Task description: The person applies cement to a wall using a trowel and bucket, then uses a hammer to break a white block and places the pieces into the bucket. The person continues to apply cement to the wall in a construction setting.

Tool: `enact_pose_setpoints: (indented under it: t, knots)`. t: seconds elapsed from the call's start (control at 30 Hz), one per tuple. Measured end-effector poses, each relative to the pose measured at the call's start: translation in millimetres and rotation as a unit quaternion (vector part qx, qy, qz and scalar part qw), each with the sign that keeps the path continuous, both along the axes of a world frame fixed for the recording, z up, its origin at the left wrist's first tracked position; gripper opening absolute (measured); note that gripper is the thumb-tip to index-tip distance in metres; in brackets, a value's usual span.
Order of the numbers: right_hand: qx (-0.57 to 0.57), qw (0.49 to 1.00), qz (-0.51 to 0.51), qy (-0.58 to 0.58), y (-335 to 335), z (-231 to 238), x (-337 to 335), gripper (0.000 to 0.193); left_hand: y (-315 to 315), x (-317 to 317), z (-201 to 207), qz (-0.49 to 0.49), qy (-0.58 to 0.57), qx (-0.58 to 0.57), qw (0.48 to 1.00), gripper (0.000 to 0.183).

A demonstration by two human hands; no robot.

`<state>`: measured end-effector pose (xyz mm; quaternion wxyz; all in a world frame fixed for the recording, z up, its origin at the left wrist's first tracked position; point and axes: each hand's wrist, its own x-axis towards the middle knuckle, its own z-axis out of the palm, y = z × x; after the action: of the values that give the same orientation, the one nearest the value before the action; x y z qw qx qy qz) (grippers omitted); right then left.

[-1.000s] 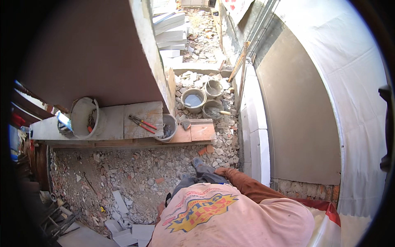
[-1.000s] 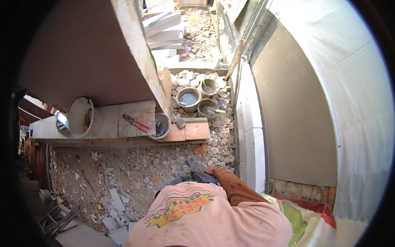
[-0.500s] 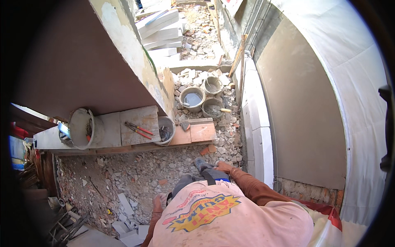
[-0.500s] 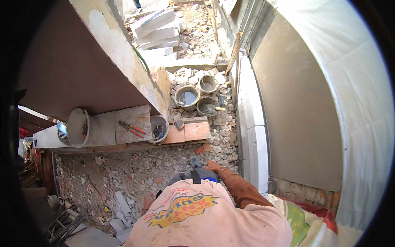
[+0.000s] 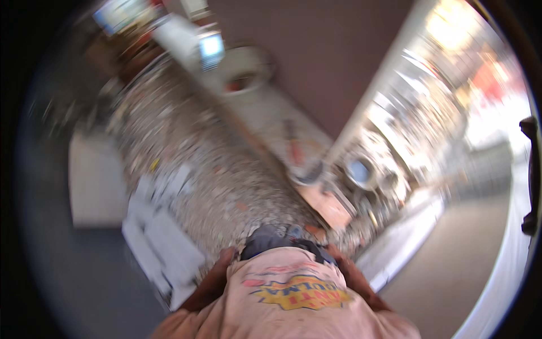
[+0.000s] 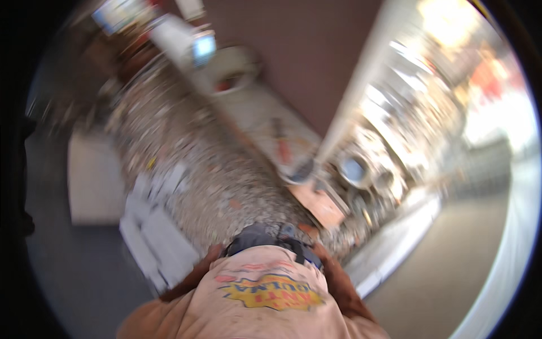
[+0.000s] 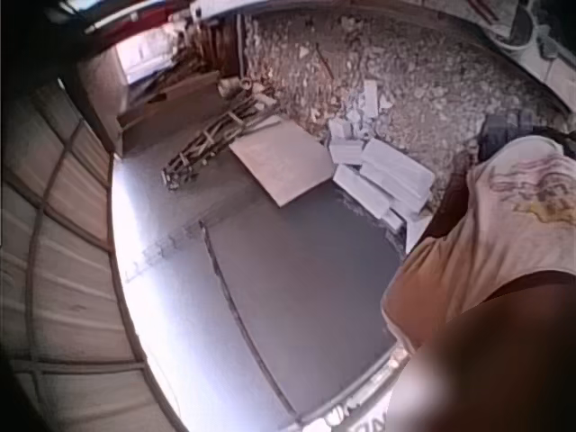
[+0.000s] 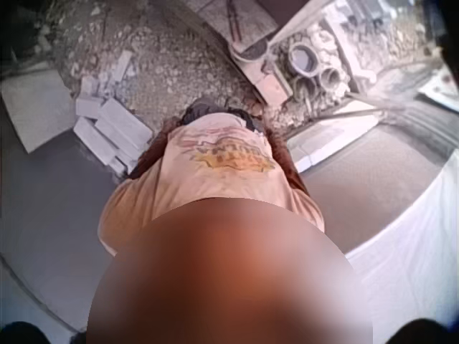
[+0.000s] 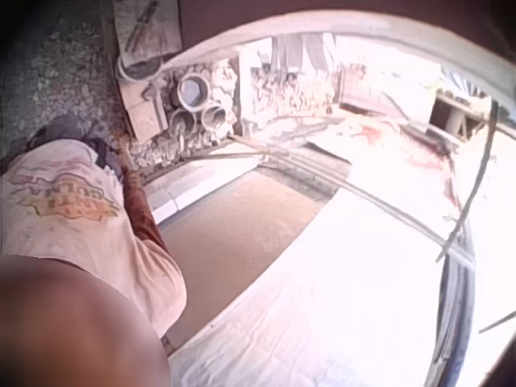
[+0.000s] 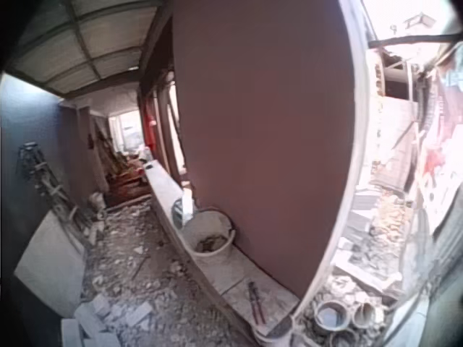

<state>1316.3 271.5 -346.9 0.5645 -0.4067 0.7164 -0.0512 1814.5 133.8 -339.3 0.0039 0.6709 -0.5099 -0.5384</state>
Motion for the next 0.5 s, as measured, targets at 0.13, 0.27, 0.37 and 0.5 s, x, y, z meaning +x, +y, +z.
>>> enact_pose_setpoints:
  t: [0.13,0.27,0.37,0.5]
  knots:
    - [-0.059,0.992,0.031,-0.108,-81.1,32.6,-33.7,0.052,50.2,4.5,-32.5,-0.030,-0.147,-0.102,0.984,0.021]
    - [-0.010,0.986,0.153,-0.059,-181.5,30.5,-26.0,0.052,74.6,-16.8,-30.1,-0.078,-0.260,-0.028,0.962,0.024]
    - [-0.001,0.974,0.221,-0.046,-226.4,33.9,-3.1,0.051,114.1,-43.6,-31.1,0.100,-0.257,-0.041,0.960,0.016]
    - [0.006,0.956,0.290,-0.036,-257.8,43.4,20.2,0.051,177.4,-63.1,-56.1,0.253,-0.183,0.003,0.950,0.016]
